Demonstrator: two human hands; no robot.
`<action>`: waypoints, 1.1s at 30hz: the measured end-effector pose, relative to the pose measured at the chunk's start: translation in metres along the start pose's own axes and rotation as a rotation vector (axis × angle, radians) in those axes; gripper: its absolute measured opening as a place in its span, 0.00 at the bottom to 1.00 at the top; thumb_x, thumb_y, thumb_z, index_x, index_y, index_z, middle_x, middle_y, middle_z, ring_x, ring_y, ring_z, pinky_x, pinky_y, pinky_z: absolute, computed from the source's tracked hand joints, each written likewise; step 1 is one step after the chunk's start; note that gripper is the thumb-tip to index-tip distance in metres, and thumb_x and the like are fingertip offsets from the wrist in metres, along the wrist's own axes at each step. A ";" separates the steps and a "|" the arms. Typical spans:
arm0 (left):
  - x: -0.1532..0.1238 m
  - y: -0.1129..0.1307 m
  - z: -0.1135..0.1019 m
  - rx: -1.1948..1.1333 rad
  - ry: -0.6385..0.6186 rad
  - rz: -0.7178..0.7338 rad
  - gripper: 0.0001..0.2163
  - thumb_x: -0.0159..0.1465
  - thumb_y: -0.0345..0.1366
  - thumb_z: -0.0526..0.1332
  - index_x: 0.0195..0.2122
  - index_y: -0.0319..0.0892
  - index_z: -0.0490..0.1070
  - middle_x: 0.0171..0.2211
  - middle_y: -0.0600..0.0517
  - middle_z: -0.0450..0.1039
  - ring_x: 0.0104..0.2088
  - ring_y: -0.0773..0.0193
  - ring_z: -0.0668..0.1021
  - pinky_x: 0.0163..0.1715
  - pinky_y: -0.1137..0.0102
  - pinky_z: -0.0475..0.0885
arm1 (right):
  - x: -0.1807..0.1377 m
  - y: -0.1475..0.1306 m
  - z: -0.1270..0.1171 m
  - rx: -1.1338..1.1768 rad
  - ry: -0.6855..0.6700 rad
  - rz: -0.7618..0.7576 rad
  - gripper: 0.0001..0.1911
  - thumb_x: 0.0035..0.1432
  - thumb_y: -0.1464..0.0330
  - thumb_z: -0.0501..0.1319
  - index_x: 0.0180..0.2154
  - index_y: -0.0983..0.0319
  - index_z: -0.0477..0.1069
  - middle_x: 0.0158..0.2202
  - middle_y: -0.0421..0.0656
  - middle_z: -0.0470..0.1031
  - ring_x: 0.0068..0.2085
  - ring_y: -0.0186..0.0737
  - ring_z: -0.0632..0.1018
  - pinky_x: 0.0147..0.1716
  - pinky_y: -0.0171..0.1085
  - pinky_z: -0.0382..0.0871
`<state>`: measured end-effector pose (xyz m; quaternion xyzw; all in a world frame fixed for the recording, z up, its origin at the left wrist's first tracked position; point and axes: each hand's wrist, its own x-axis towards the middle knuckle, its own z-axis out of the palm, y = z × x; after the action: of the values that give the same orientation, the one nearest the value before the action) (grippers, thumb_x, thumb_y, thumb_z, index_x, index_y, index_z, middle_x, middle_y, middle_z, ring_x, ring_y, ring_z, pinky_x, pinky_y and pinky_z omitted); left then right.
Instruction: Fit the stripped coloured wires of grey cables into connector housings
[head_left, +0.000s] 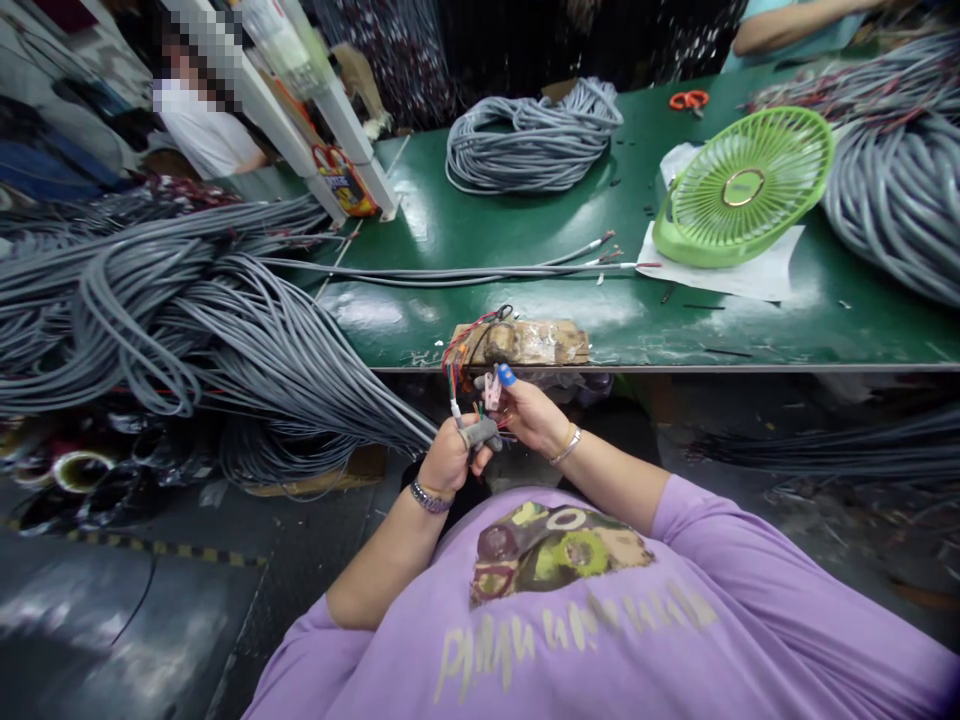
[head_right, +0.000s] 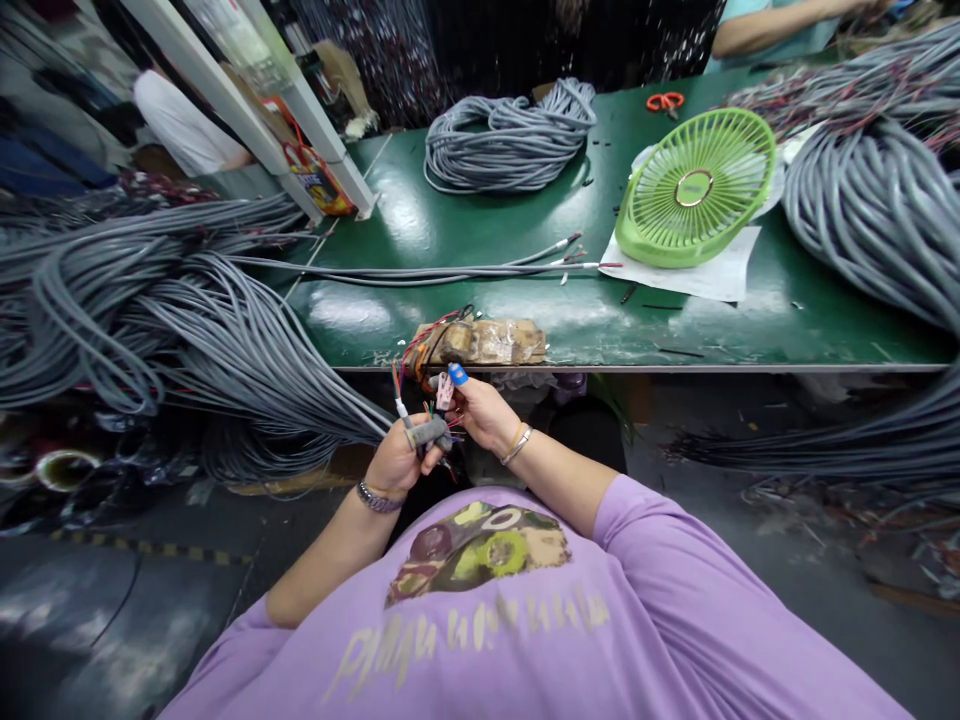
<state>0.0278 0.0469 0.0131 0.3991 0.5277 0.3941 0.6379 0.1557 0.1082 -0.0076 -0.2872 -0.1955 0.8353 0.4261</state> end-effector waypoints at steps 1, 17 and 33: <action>-0.001 0.000 0.000 -0.003 0.003 0.003 0.15 0.54 0.46 0.65 0.21 0.39 0.71 0.09 0.55 0.63 0.08 0.74 0.60 0.10 0.76 0.51 | -0.001 0.000 -0.001 0.004 -0.004 0.023 0.25 0.48 0.48 0.66 0.33 0.65 0.75 0.25 0.41 0.72 0.25 0.31 0.68 0.24 0.31 0.61; -0.030 -0.012 0.019 -0.004 0.222 0.279 0.14 0.61 0.45 0.62 0.26 0.39 0.73 0.14 0.56 0.68 0.13 0.73 0.67 0.13 0.77 0.61 | -0.006 -0.007 -0.002 -0.058 -0.056 0.086 0.15 0.60 0.59 0.61 0.32 0.65 0.74 0.24 0.40 0.71 0.23 0.29 0.68 0.23 0.30 0.65; -0.016 -0.002 0.021 -0.062 0.149 0.161 0.14 0.57 0.44 0.63 0.22 0.37 0.71 0.11 0.56 0.66 0.11 0.73 0.65 0.11 0.78 0.58 | 0.004 -0.003 0.002 0.097 -0.043 0.146 0.24 0.59 0.49 0.58 0.31 0.65 0.73 0.23 0.39 0.72 0.21 0.29 0.67 0.19 0.29 0.62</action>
<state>0.0468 0.0296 0.0194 0.3898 0.5273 0.4890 0.5752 0.1537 0.1130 -0.0057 -0.2618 -0.1426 0.8785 0.3732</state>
